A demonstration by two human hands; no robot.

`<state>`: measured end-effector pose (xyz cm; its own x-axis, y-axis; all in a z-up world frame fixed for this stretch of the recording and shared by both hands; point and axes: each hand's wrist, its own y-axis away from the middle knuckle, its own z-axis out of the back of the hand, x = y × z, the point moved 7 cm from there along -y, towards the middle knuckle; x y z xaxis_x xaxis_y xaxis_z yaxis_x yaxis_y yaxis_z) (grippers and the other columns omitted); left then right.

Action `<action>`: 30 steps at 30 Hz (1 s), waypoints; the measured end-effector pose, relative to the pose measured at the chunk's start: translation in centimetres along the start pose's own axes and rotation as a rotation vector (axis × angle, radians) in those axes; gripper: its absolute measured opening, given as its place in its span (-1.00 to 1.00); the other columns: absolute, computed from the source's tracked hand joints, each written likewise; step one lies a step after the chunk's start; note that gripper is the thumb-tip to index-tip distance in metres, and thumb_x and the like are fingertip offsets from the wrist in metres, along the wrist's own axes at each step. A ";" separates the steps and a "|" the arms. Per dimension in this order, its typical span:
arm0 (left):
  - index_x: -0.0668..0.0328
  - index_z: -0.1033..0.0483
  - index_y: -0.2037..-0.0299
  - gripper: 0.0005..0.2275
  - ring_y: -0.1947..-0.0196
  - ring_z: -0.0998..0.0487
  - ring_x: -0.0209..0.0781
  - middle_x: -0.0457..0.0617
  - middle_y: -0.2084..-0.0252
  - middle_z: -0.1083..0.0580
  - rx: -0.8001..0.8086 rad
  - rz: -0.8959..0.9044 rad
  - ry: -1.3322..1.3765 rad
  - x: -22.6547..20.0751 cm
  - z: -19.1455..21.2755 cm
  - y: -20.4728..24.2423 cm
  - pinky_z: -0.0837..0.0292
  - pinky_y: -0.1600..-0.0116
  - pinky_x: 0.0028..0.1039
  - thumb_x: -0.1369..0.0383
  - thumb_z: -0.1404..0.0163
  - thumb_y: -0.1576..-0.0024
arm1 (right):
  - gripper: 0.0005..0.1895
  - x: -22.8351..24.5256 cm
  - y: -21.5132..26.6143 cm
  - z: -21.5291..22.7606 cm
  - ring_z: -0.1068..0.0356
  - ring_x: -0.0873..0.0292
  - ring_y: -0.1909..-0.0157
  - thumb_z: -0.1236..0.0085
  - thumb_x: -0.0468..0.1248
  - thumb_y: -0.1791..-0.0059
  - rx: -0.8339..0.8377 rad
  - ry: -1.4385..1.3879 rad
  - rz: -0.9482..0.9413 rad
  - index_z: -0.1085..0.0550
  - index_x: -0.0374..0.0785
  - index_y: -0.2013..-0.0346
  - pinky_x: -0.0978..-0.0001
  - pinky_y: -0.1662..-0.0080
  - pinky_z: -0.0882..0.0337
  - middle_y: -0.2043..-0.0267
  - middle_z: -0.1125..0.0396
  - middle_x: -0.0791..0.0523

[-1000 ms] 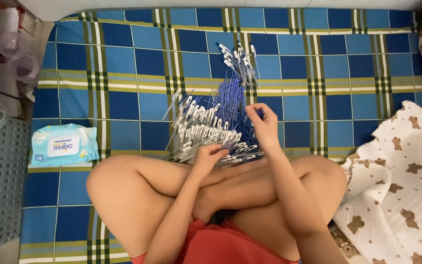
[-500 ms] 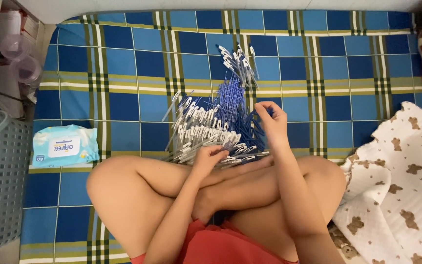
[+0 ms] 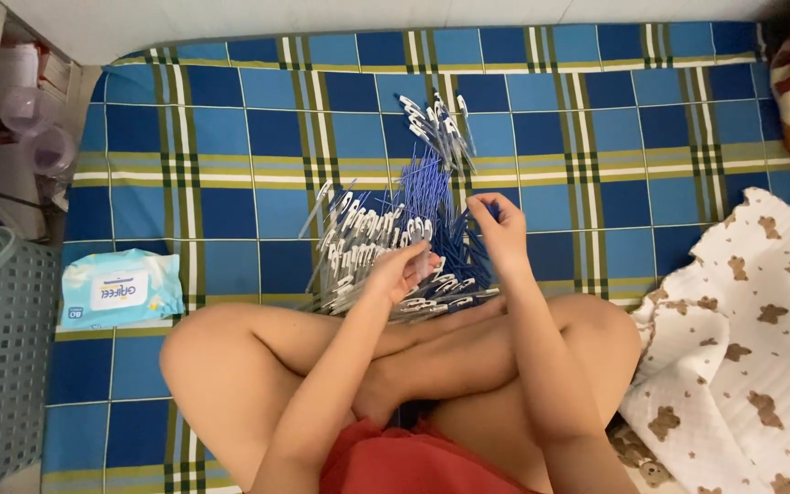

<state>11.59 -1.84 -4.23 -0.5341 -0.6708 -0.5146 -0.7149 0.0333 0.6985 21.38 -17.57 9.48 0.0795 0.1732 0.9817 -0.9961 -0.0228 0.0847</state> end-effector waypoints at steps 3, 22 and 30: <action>0.20 -0.61 0.06 -0.69 0.27 -0.70 -0.14 0.18 0.18 -0.63 -0.026 0.008 0.023 0.2 0.3 0.3 -0.65 0.21 -0.53 0.21 -0.27 -0.08 | -0.88 -0.6 -0.4 -0.2 -0.20 0.37 0.39 -0.32 -0.19 -0.03 0.033 0.041 0.029 -0.62 -0.16 0.25 0.53 0.34 -0.24 0.50 -0.34 0.17; 0.31 -0.63 0.10 -0.68 0.31 -0.70 0.13 0.28 0.21 -0.62 -0.158 -0.126 -0.092 0.5 3.5 6.8 -0.70 0.32 -0.20 0.32 -0.35 -0.01 | -0.63 -4.4 -0.1 -1.9 -0.51 -0.27 0.01 -0.10 0.02 -0.05 0.360 0.931 -0.112 -0.59 -0.17 0.05 -0.16 0.02 -0.49 0.14 -0.52 -0.14; -0.08 -0.67 0.10 -0.76 0.11 -0.65 0.15 0.01 0.17 -0.63 -0.410 -0.321 -1.287 -1.9 6.5 8.0 -0.62 0.05 -0.02 0.10 -0.07 -0.15 | -0.60 -8.1 -4.4 -2.0 -0.52 -0.28 -0.04 -0.13 0.02 0.06 0.413 1.270 -0.159 -0.67 -0.16 0.13 -0.14 -0.03 -0.51 0.09 -0.54 -0.15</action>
<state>3.95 4.52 -0.92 -0.5692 0.5472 -0.6137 -0.8219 -0.3582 0.4428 25.01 -16.96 0.78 -0.1206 0.9830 0.1387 -0.8776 -0.1708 0.4480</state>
